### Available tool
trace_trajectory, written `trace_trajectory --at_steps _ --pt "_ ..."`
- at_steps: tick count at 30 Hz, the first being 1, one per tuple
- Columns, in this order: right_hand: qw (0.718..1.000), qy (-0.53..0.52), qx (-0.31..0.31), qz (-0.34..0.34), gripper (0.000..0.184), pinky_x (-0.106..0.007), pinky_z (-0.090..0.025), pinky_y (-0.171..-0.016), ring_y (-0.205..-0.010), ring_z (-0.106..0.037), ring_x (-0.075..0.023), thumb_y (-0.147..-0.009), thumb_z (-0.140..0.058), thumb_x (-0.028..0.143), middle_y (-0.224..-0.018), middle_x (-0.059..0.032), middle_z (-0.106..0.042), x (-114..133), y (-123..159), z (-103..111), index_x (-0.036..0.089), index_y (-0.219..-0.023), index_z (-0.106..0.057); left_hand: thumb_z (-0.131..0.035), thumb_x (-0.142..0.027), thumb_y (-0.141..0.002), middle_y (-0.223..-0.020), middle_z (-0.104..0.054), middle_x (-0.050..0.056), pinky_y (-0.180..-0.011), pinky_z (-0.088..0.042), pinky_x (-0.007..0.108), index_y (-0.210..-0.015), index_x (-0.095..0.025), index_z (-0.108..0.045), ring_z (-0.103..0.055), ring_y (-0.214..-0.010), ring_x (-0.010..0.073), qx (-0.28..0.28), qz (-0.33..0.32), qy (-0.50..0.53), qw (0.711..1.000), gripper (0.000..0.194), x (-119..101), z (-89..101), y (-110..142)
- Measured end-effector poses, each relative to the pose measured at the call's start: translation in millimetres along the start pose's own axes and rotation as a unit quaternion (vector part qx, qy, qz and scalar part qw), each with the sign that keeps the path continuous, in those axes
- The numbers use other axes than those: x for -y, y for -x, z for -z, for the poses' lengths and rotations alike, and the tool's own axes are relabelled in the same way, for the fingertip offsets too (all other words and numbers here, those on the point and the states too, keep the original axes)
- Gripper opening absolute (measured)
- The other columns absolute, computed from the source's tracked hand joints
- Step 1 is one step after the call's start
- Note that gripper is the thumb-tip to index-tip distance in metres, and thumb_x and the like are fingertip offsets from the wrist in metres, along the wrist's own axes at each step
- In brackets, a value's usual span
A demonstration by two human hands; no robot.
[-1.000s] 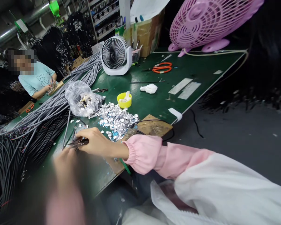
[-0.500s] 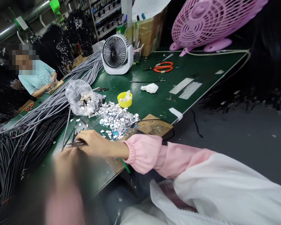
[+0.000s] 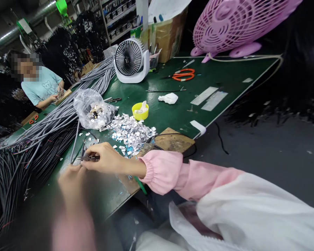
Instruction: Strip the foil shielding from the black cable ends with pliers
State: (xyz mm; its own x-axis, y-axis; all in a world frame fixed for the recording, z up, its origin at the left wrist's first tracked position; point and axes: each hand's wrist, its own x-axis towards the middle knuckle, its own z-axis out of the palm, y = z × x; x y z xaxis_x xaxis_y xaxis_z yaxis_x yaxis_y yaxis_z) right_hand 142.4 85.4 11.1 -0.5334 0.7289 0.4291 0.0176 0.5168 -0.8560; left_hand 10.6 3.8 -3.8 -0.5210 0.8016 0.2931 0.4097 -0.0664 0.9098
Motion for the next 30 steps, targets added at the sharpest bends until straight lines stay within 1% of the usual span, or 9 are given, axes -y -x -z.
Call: trace_trajectory --at_steps 3,7,13,15,18,21,26,28,30 --pt "0.998 0.035 0.008 0.048 0.005 -0.019 -0.036 -0.052 -0.054 -0.048 -0.0079 -0.069 -0.062 0.012 -0.061 -0.0005 -0.060 -3 1 -1 0.011 -0.072 -0.066 -0.068 -0.023 -0.063 -0.052 -0.054 -0.004 -0.044 -0.043 0.019 -0.059 -0.015 -0.061 -0.051 -0.046 0.0088 0.015 0.001 -0.005 1.000 0.012 -2 0.2 0" --pt "0.994 0.044 0.011 0.099 0.010 -0.019 -0.037 -0.052 -0.056 -0.051 -0.0091 -0.071 -0.059 0.008 -0.064 -0.0028 -0.062 -6 1 0 0.009 -0.076 -0.067 -0.067 -0.028 -0.066 -0.052 -0.055 -0.003 -0.044 -0.044 0.021 -0.064 -0.015 -0.064 -0.052 -0.044 0.0101 0.056 0.010 0.001 0.998 0.014 0 3.7 0" --pt "0.983 0.080 0.004 0.165 0.015 -0.021 -0.039 -0.054 -0.059 -0.052 -0.0110 -0.068 -0.057 0.004 -0.069 -0.0047 -0.062 -12 2 1 0.008 -0.081 -0.065 -0.066 -0.026 -0.066 -0.058 -0.062 0.001 -0.044 -0.045 0.020 -0.065 -0.013 -0.065 -0.056 -0.047 0.0106 0.059 0.023 -0.027 0.998 0.013 1 2.1 0" --pt "0.980 0.100 0.007 0.172 0.018 -0.021 -0.040 -0.055 -0.061 -0.052 -0.0116 -0.070 -0.053 0.002 -0.070 -0.0055 -0.062 -14 3 0 0.007 -0.083 -0.064 -0.066 -0.027 -0.066 -0.059 -0.064 0.002 -0.046 -0.047 0.020 -0.071 -0.013 -0.065 -0.058 -0.049 0.0119 0.054 0.035 -0.022 0.998 0.014 0 -0.3 1" --pt "0.977 0.139 0.021 0.160 0.021 -0.022 -0.040 -0.057 -0.064 -0.052 -0.0131 -0.070 -0.050 0.002 -0.075 -0.0069 -0.062 -16 4 -2 0.008 -0.086 -0.062 -0.067 -0.025 -0.065 -0.059 -0.065 0.001 -0.047 -0.048 0.020 -0.075 -0.014 -0.064 -0.060 -0.051 0.0125 0.018 0.035 -0.051 0.998 0.015 0 -2.3 2" --pt "0.977 0.161 0.033 0.138 0.019 -0.022 -0.040 -0.057 -0.064 -0.052 -0.0133 -0.071 -0.049 0.003 -0.076 -0.0069 -0.061 -15 4 -3 0.009 -0.085 -0.060 -0.062 -0.025 -0.070 -0.063 -0.065 0.003 -0.048 -0.046 0.020 -0.071 -0.015 -0.065 -0.060 -0.055 0.0127 0.012 -0.016 -0.133 0.991 0.011 3 -2.1 4" --pt "0.983 0.102 0.031 0.147 0.005 -0.020 -0.034 -0.052 -0.056 -0.045 -0.0094 -0.068 -0.056 0.006 -0.063 -0.0012 -0.055 -11 1 0 0.010 -0.069 -0.060 -0.047 -0.025 -0.082 -0.074 -0.064 0.006 -0.061 -0.046 0.024 -0.078 -0.016 -0.065 -0.060 -0.069 0.0148 0.017 -0.146 -0.234 0.961 0.021 7 -2.6 7" --pt "0.986 0.071 0.037 0.145 0.006 -0.019 -0.032 -0.050 -0.053 -0.042 -0.0079 -0.065 -0.058 0.006 -0.058 0.0013 -0.052 -9 1 1 0.011 -0.062 -0.058 -0.043 -0.024 -0.084 -0.073 -0.063 0.006 -0.062 -0.045 0.024 -0.079 -0.016 -0.064 -0.058 -0.068 0.0149 0.013 -0.162 -0.246 0.956 0.023 6 -2.9 6" --pt "0.992 0.029 0.028 0.118 0.009 -0.019 -0.032 -0.050 -0.050 -0.041 -0.0069 -0.067 -0.057 0.007 -0.054 0.0028 -0.050 -7 -1 3 0.012 -0.059 -0.057 -0.041 -0.024 -0.085 -0.069 -0.060 0.004 -0.059 -0.044 0.023 -0.076 -0.016 -0.063 -0.056 -0.064 0.0138 0.022 -0.156 -0.229 0.960 0.024 3 -1.9 6"
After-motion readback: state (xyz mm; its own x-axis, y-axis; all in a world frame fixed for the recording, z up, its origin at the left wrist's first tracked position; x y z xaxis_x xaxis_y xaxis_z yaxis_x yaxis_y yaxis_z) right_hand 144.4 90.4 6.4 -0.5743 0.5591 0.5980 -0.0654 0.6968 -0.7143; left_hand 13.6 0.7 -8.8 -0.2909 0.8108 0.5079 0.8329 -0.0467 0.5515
